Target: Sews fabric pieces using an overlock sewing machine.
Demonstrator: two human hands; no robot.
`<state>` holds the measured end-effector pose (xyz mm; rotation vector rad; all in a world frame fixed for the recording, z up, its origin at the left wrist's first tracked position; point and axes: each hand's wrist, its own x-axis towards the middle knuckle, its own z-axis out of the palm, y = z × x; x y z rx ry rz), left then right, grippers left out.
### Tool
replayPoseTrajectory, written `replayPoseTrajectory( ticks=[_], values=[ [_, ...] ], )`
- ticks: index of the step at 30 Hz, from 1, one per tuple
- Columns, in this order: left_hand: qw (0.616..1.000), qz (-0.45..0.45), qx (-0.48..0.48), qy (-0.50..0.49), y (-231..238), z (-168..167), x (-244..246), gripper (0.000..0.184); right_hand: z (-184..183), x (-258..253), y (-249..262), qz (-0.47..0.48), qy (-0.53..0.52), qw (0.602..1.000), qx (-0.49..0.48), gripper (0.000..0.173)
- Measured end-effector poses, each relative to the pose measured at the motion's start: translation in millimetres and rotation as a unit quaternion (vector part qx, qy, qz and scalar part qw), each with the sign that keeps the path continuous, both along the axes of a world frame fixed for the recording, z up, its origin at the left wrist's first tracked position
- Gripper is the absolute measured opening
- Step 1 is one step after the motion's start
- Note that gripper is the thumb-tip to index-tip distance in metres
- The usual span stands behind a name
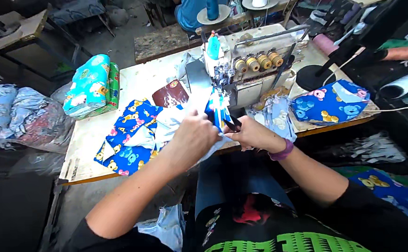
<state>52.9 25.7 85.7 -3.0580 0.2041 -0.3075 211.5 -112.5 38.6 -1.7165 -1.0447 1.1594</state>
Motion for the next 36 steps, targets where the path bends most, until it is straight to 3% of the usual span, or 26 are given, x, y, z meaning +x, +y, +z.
replayPoseTrajectory(
  ticks=[2,7,10,14,16,20,25,27,30,34,36],
  values=[
    [0.995,-0.085,-0.052,-0.016,-8.4,2.2,7.1,0.019,4.3,2.6,1.1,-0.002,0.005,1.000,0.012,0.007],
    [0.975,-0.204,-0.088,-0.018,-18.9,-6.6,14.8,0.027,3.8,0.1,-4.7,-0.016,0.042,0.996,0.076,0.006],
    [0.980,-0.152,-0.124,-0.033,-7.0,-0.9,6.4,0.021,4.7,2.9,-17.1,-0.001,0.066,0.997,0.045,0.004],
    [0.984,-0.084,-0.150,0.040,3.0,0.3,0.1,0.017,-5.0,-2.7,-27.6,0.009,0.070,0.996,0.063,0.008],
    [0.986,-0.084,-0.135,0.053,12.7,0.5,-3.3,0.008,-11.4,-1.5,-31.2,0.013,0.053,0.996,0.069,0.007],
    [0.979,-0.106,-0.152,0.082,12.9,8.9,-2.2,0.018,-12.4,-5.1,-31.8,0.014,0.033,0.996,0.086,0.005],
    [0.989,-0.081,-0.112,0.059,9.1,-0.8,4.6,0.013,-10.2,-6.3,-36.5,0.022,-0.009,0.995,0.101,0.004],
    [0.988,-0.082,-0.112,0.069,7.0,-3.7,9.4,0.023,-11.4,-6.7,-37.3,0.037,-0.035,0.988,0.145,0.005],
    [0.969,-0.119,-0.182,0.113,14.1,-1.7,16.4,0.015,-19.8,-1.6,-36.3,0.050,-0.105,0.967,0.227,0.008],
    [0.962,-0.090,-0.191,0.174,24.1,10.2,15.9,0.013,-27.8,9.8,-33.8,0.038,-0.220,0.954,0.203,0.018],
    [0.968,-0.067,-0.174,0.170,25.9,10.9,14.7,0.013,-28.5,7.2,-31.2,0.004,-0.228,0.951,0.210,0.014]
  ],
)
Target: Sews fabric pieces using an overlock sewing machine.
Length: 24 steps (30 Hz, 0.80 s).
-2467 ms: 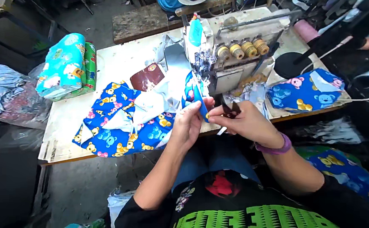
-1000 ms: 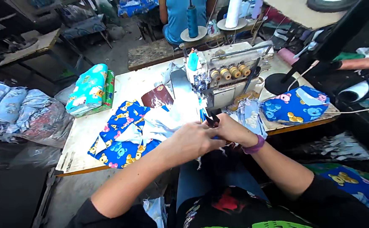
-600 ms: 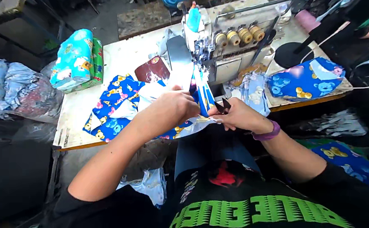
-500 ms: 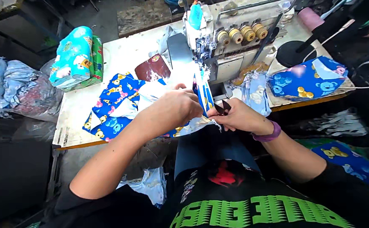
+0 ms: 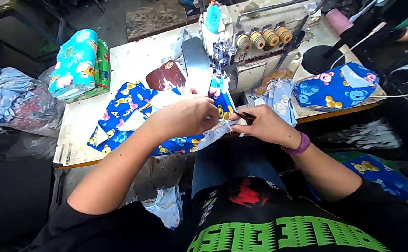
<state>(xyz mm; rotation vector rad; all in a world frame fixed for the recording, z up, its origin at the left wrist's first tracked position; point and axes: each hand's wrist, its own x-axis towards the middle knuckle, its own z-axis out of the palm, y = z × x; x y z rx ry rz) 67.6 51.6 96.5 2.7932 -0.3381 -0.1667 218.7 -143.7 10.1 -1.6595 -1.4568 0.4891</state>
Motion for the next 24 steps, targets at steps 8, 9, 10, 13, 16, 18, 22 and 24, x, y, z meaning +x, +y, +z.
replayPoseTrajectory(
  ticks=[8,9,10,13,16,18,22,24],
  values=[
    [0.997,-0.006,-0.043,-0.069,13.9,1.4,2.8,0.018,17.2,6.4,11.7,0.008,0.073,0.996,0.056,0.018],
    [0.994,0.005,-0.072,-0.083,21.0,8.4,3.6,0.019,22.5,13.1,15.5,0.000,0.074,0.994,0.078,0.023],
    [0.989,0.027,-0.105,-0.096,30.1,17.7,3.9,0.019,26.9,21.0,21.9,-0.014,0.070,0.992,0.107,0.025],
    [0.964,0.131,-0.196,-0.126,54.8,44.3,5.3,0.016,34.8,43.5,51.7,-0.008,0.029,0.983,0.181,0.025],
    [0.945,0.164,-0.246,-0.140,69.1,49.1,11.9,0.013,44.4,50.3,80.4,0.046,-0.013,0.981,0.188,0.026],
    [0.941,0.166,-0.267,-0.127,72.9,47.6,16.1,0.013,51.1,52.4,93.9,0.079,-0.020,0.982,0.172,0.029],
    [0.939,0.144,-0.294,-0.109,76.6,42.7,20.2,0.012,56.2,54.0,103.6,0.110,0.001,0.983,0.147,0.036],
    [0.937,0.138,-0.303,-0.103,77.2,41.9,20.7,0.012,51.1,53.8,103.3,0.095,0.019,0.982,0.163,0.035]
  ],
)
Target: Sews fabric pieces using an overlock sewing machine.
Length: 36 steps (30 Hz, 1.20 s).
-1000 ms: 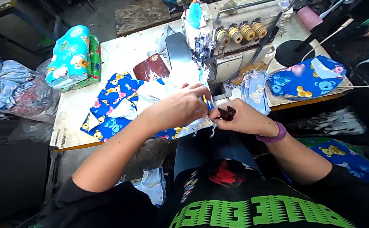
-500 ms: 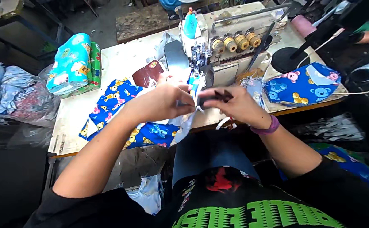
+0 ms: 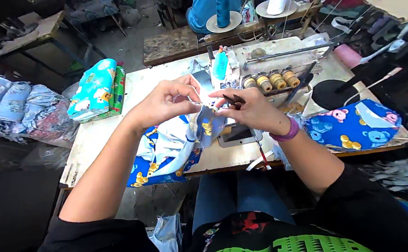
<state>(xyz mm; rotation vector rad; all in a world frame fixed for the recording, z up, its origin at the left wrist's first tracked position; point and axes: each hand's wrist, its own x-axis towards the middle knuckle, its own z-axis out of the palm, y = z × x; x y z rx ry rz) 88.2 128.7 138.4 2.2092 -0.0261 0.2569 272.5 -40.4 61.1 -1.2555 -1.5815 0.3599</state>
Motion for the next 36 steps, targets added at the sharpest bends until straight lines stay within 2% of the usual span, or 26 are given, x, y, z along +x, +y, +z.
replayPoseTrajectory(
  ticks=[7,12,16,22,24,27,30,32,34,36],
  values=[
    [1.000,-0.003,-0.003,-0.016,3.7,-2.8,0.5,0.014,-8.6,-5.4,-9.4,-0.052,0.090,0.995,0.001,0.033],
    [0.999,-0.011,-0.015,-0.026,4.6,-7.0,0.4,0.014,-15.5,-7.3,-13.3,-0.032,0.072,0.996,0.039,0.008],
    [0.999,-0.030,-0.026,-0.026,3.5,-7.4,-0.3,0.016,-6.7,-9.1,-9.2,-0.039,0.028,0.999,0.017,0.012],
    [0.995,-0.046,-0.078,-0.046,7.2,-13.0,-5.7,0.019,-3.1,-22.9,-12.8,-0.049,0.074,0.996,0.017,0.008],
    [0.993,-0.051,-0.095,-0.047,6.5,-14.0,-6.9,0.020,-1.5,-24.9,-17.2,-0.043,0.085,0.995,0.003,0.013],
    [0.987,-0.074,-0.131,-0.049,4.3,-15.1,-6.4,0.022,3.9,-24.5,-20.4,-0.032,0.058,0.998,-0.014,0.031],
    [0.979,-0.116,-0.158,-0.045,-0.3,-21.7,-7.8,0.022,1.1,-23.0,-31.7,-0.025,-0.003,1.000,-0.003,0.031],
    [0.988,-0.120,-0.090,-0.023,-13.5,-28.0,-13.8,0.023,-12.8,-20.2,-47.5,-0.020,-0.057,0.998,-0.015,0.024],
    [0.994,-0.077,0.074,-0.006,-33.8,-48.6,-18.6,0.018,-43.8,-21.4,-65.0,-0.041,-0.091,0.993,-0.063,0.014],
    [0.971,-0.015,0.236,-0.025,-51.6,-81.9,-15.3,0.016,-76.7,-27.1,-77.6,-0.090,-0.085,0.986,-0.110,0.016]
  ],
)
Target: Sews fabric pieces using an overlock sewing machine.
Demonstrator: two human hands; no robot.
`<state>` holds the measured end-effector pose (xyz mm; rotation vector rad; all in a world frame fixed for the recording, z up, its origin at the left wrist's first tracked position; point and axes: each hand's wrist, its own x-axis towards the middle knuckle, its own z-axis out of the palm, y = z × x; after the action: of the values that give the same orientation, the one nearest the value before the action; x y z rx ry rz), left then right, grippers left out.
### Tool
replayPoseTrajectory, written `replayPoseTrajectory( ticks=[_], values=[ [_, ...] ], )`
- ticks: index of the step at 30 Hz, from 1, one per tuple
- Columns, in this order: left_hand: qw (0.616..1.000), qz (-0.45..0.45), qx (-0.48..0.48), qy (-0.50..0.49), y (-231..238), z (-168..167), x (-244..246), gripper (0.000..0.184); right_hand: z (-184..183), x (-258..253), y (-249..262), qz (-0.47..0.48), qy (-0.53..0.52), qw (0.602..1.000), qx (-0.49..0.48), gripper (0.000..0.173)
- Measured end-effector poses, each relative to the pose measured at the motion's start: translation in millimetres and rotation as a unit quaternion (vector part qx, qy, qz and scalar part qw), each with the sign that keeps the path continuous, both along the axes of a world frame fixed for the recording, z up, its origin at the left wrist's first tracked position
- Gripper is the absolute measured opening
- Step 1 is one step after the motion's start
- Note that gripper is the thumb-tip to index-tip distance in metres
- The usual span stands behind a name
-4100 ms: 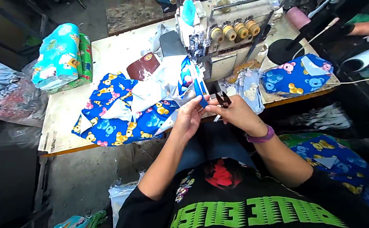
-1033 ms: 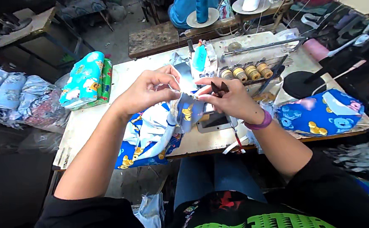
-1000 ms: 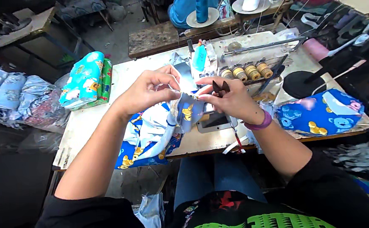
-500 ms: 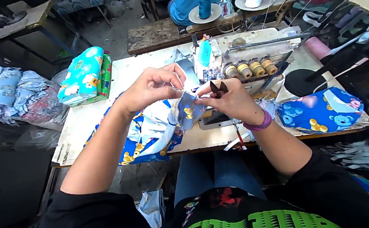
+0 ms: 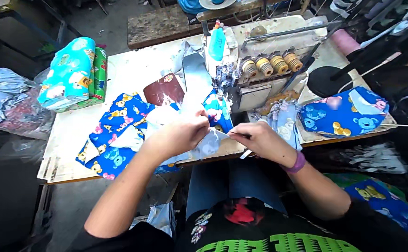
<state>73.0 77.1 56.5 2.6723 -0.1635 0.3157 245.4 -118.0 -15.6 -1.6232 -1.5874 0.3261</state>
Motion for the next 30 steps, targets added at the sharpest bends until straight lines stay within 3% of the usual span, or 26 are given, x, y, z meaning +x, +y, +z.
replayPoseTrajectory(
  ticks=[4,12,18,20,23,27,30],
  values=[
    [0.992,-0.050,0.063,-0.099,-4.0,-42.3,14.2,0.022,-7.1,-24.2,-20.3,-0.068,0.092,0.993,0.036,0.017],
    [0.993,0.027,0.053,-0.098,0.5,-47.5,11.6,0.026,-14.5,-29.0,-7.0,-0.108,0.138,0.980,0.094,0.014],
    [0.992,0.102,0.060,-0.043,22.4,-46.1,40.5,0.038,-3.2,-9.3,23.8,-0.113,0.125,0.980,0.107,0.012],
    [0.990,0.121,0.067,0.015,33.8,-34.8,55.8,0.039,1.6,0.1,33.6,-0.116,0.148,0.979,0.081,0.014],
    [0.991,0.109,0.077,0.029,51.4,2.2,61.6,0.022,13.2,16.5,46.6,-0.091,0.187,0.978,0.025,0.016],
    [0.994,0.049,0.090,-0.031,-8.8,54.1,28.0,0.016,12.8,22.3,45.4,-0.051,0.160,0.985,0.041,0.015],
    [0.988,-0.029,0.144,0.043,-71.5,23.3,5.8,0.020,-10.2,16.6,35.5,0.019,0.114,0.986,0.117,0.012]
  ],
)
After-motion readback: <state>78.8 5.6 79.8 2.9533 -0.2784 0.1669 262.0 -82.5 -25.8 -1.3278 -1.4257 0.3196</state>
